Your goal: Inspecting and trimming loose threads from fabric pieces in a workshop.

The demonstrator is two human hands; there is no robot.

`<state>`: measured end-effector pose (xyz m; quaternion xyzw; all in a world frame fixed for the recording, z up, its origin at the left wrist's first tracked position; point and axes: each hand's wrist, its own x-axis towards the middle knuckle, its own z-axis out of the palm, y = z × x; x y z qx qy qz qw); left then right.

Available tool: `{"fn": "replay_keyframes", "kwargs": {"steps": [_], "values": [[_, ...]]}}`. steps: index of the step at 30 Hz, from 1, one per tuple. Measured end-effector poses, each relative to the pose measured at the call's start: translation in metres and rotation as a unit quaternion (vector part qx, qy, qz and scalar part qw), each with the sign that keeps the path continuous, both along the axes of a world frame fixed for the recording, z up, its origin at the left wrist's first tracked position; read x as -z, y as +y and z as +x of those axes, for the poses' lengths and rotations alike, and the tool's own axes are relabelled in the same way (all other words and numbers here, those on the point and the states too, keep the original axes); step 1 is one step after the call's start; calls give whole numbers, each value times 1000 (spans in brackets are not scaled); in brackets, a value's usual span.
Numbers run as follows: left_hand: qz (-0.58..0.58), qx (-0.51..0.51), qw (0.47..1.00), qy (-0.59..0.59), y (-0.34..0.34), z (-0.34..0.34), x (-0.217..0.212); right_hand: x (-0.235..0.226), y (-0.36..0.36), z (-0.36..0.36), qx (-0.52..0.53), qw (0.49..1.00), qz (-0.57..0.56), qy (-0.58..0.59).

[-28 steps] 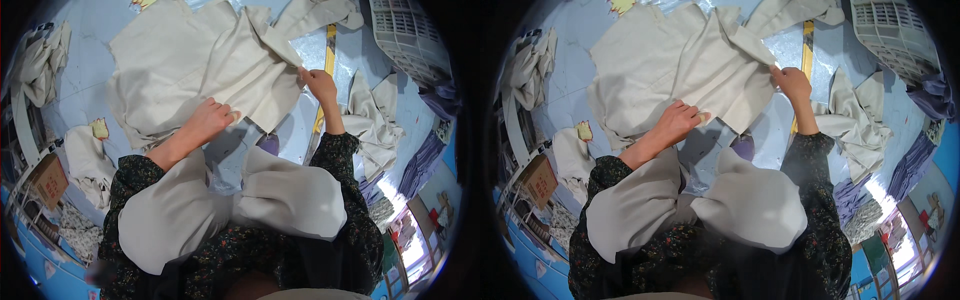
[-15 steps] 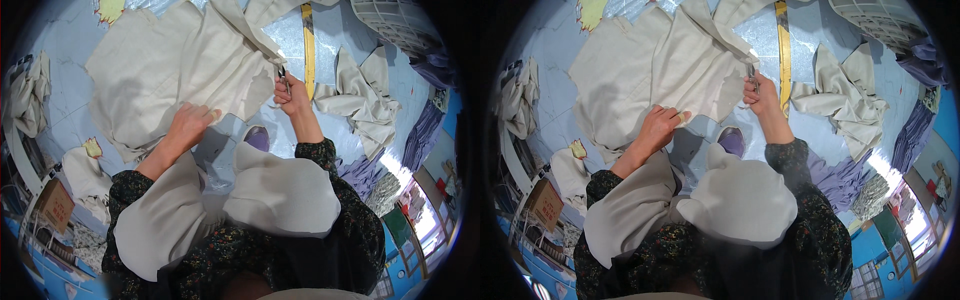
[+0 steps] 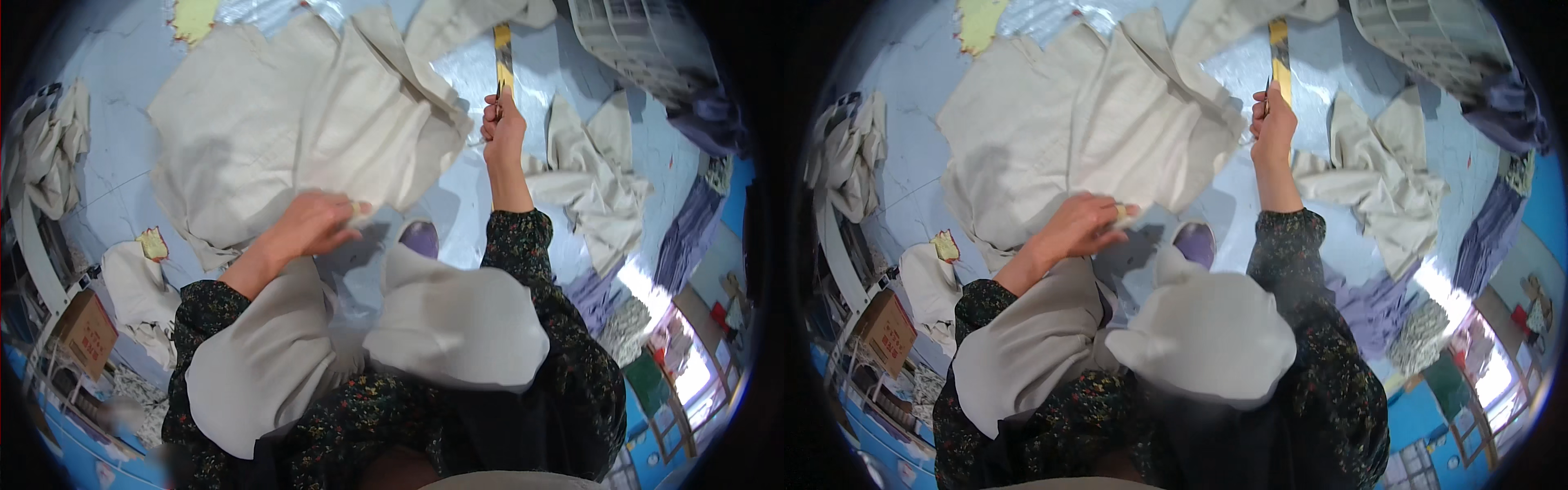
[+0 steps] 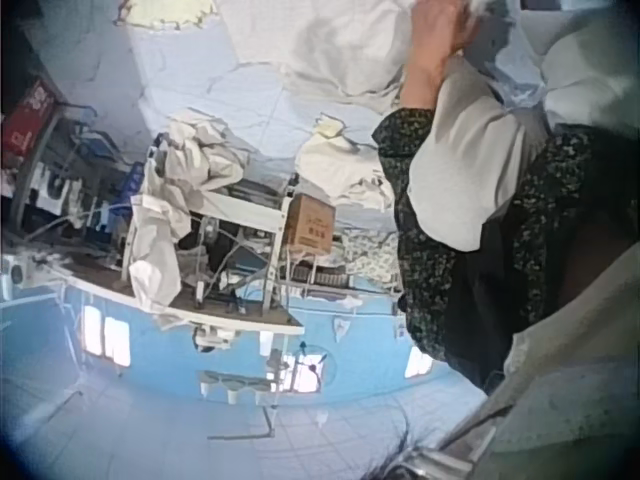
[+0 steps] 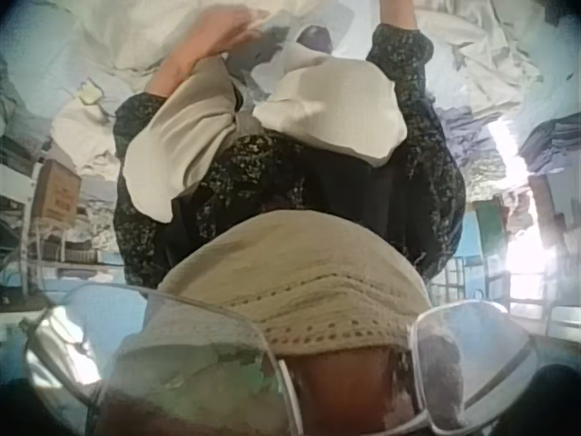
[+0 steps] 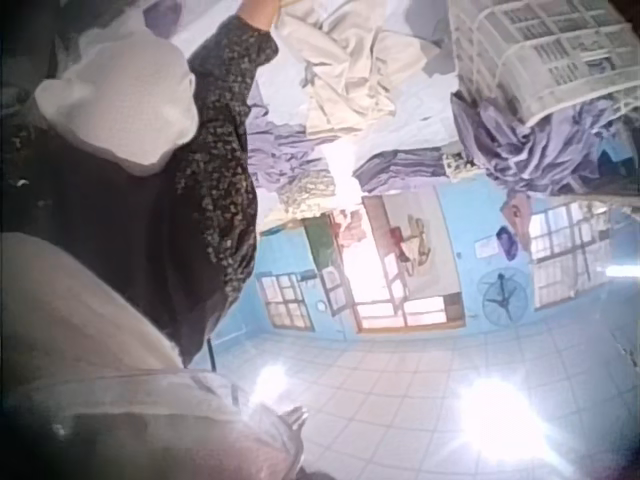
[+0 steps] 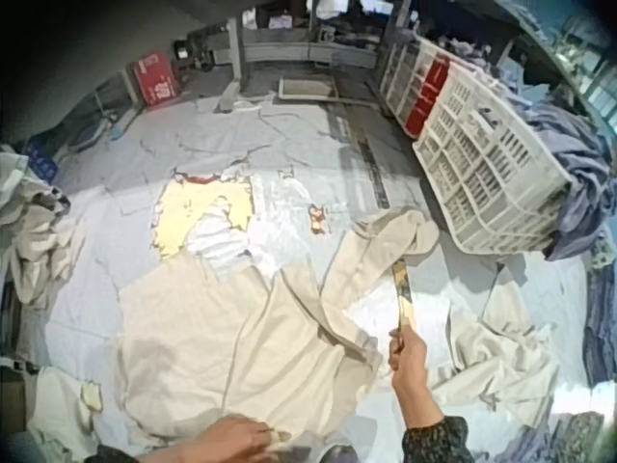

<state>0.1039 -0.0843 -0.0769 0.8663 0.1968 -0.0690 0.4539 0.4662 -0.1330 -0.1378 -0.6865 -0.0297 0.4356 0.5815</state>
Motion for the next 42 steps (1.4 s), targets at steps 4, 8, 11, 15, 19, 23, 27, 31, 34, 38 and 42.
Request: {"fn": "replay_keyframes", "kwargs": {"steps": [4,8,11,15,19,23,27,31,34,38,42], "values": [[-30,-217,976,-17,20,4,3,16,97,-15,-175,904,51,-386],[-53,-409,909,-66,67,10,23,15,193,-52,-298,900,-60,-312],[-10,-440,886,-145,109,10,17,-39,196,-64,-356,930,88,-12],[-3,-316,917,-244,141,21,-38,-167,135,-55,-464,855,203,110],[-205,-137,964,-95,132,7,-102,-274,137,-34,-407,843,349,-44],[-53,-132,989,-43,148,-50,-129,-300,201,0,-299,873,285,-257],[187,-442,875,-62,176,-128,-168,-302,225,3,-396,778,427,-236],[361,-498,778,-126,142,-172,-208,-286,216,-18,-310,839,416,-164],[440,-445,776,-74,101,-182,-200,-234,191,-26,-330,871,325,-162],[432,-384,816,21,57,-189,-128,-131,143,-36,-447,830,275,-190],[402,-299,857,124,23,-181,-33,-36,100,-69,-441,871,171,-131]]}}
